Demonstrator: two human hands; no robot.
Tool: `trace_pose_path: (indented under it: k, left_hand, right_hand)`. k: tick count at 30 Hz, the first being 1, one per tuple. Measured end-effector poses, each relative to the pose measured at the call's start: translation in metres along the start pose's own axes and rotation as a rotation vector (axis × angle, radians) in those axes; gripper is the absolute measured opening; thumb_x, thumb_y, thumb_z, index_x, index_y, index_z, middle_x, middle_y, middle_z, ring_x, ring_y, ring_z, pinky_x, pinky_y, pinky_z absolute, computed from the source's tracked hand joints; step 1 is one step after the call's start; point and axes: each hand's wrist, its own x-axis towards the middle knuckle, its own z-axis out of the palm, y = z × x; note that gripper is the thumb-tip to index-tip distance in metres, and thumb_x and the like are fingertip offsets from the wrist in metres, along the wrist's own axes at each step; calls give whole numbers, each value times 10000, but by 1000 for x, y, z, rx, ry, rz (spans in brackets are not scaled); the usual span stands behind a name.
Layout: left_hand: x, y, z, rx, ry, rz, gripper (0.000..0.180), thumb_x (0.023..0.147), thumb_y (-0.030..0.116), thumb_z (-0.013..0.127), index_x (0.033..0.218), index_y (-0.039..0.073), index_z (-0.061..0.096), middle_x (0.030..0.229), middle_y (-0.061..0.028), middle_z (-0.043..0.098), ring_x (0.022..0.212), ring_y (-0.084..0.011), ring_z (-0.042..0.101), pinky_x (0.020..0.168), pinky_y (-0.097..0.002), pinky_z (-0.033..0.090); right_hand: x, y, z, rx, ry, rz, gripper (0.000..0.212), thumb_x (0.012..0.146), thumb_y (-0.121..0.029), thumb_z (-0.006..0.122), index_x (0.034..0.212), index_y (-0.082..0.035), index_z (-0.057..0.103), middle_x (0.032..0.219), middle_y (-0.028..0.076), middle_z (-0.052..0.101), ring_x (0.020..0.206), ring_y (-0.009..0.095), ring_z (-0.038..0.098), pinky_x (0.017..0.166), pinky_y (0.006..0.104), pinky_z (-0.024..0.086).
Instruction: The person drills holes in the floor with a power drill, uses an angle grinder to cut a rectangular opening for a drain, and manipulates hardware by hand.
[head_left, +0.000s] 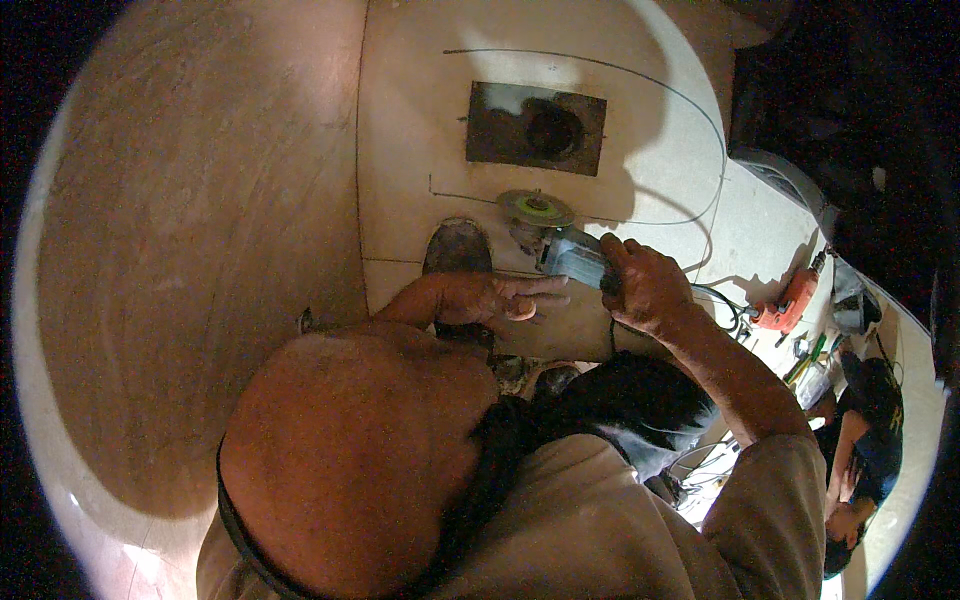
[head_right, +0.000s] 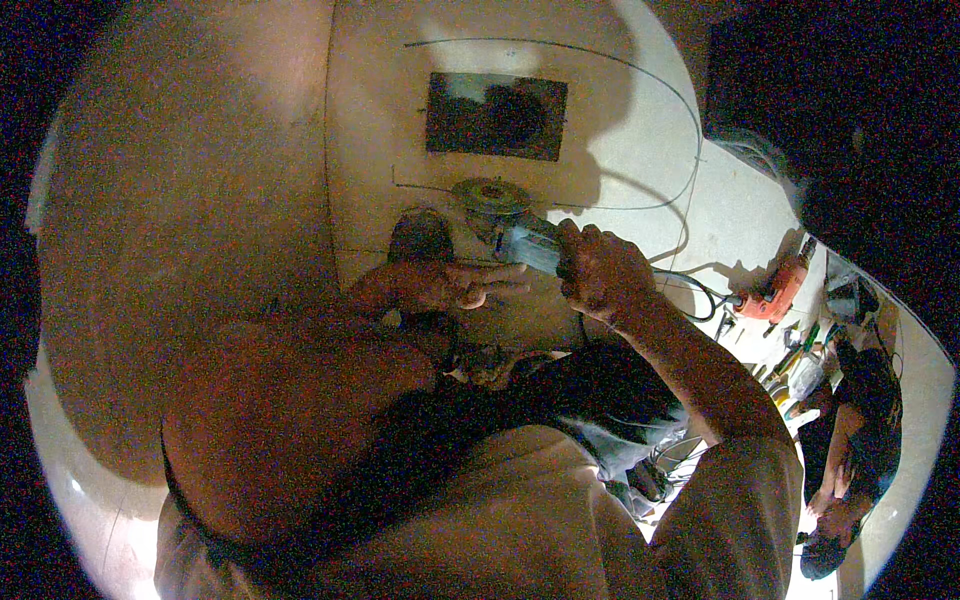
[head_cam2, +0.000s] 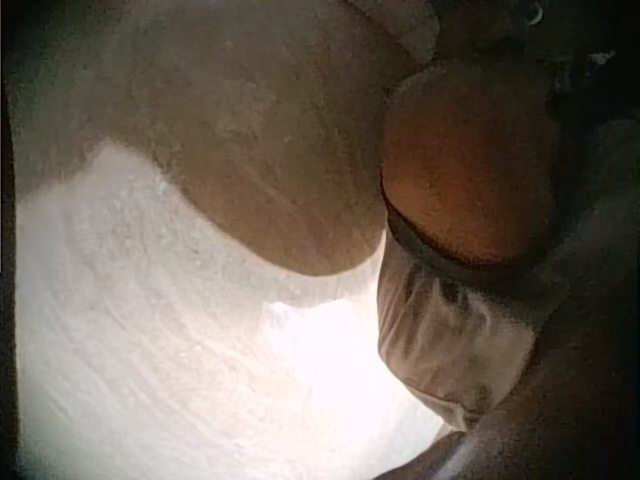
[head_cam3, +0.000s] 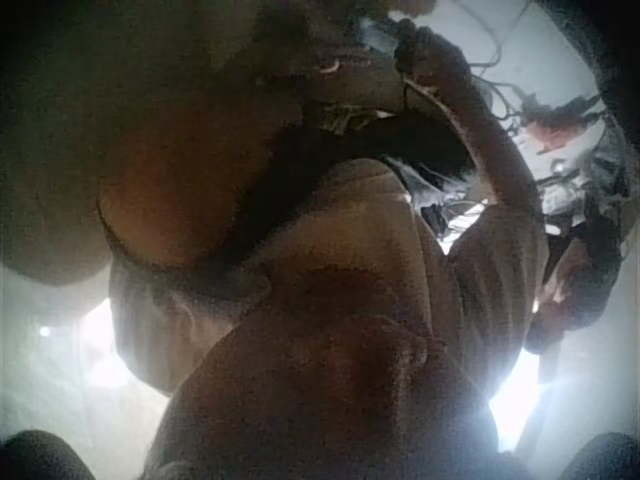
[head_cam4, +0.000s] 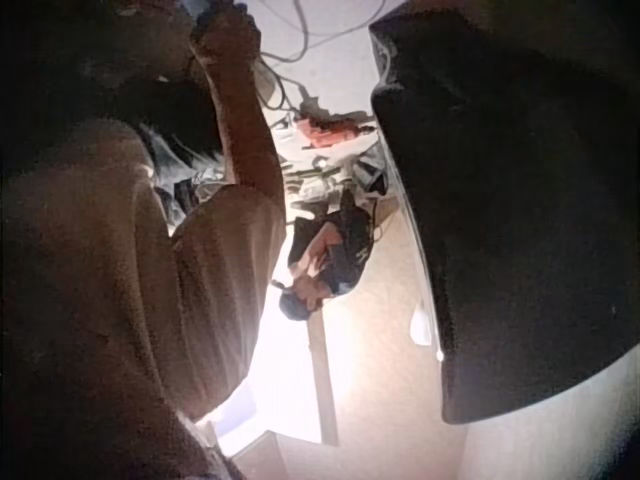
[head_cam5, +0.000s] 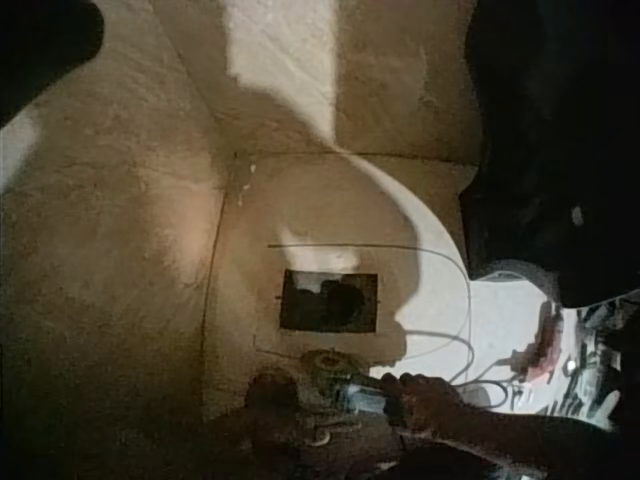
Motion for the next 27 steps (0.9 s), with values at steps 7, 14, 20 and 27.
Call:
trace_pose_path:
  k: [7, 14, 20, 27]
  left_hand:
    - [-4, 4, 3, -185, 14, -63, 1023, 908, 704, 546, 1635, 161, 71, 1648, 10, 315, 1473, -264, 319, 1179, -427, 291]
    - [1, -2, 0, -170, -17, -48, 1027, 901, 707, 555, 1634, 164, 85, 1651, 15, 307, 1478, -271, 310, 1177, -443, 290]
    - [-5, 10, 3, -189, -10, -39, 1014, 902, 702, 553, 1634, 169, 97, 1655, 18, 298, 1478, -272, 308, 1166, -461, 306]
    - [-11, 20, 6, -263, 41, -66, 999, 904, 697, 553, 1634, 179, 109, 1661, 21, 284, 1483, -277, 298, 1144, -492, 339]
  right_hand:
    - [0, -1, -3, 17, -14, -13, 593, 735, -144, 725, 1273, -67, 487, 967, 185, 643, 892, 386, 678, 754, 497, 574]
    - [0, 0, 0, 21, 5, -5, 612, 724, -138, 743, 1273, -68, 482, 966, 191, 639, 901, 395, 674, 760, 500, 572]
    - [-2, 3, 5, 38, 52, -32, 615, 722, -137, 750, 1271, -70, 482, 960, 186, 638, 891, 398, 672, 750, 496, 569]
    - [-1, 5, 8, 19, 69, -40, 591, 727, -131, 737, 1260, -57, 492, 948, 187, 635, 870, 397, 672, 732, 495, 570]
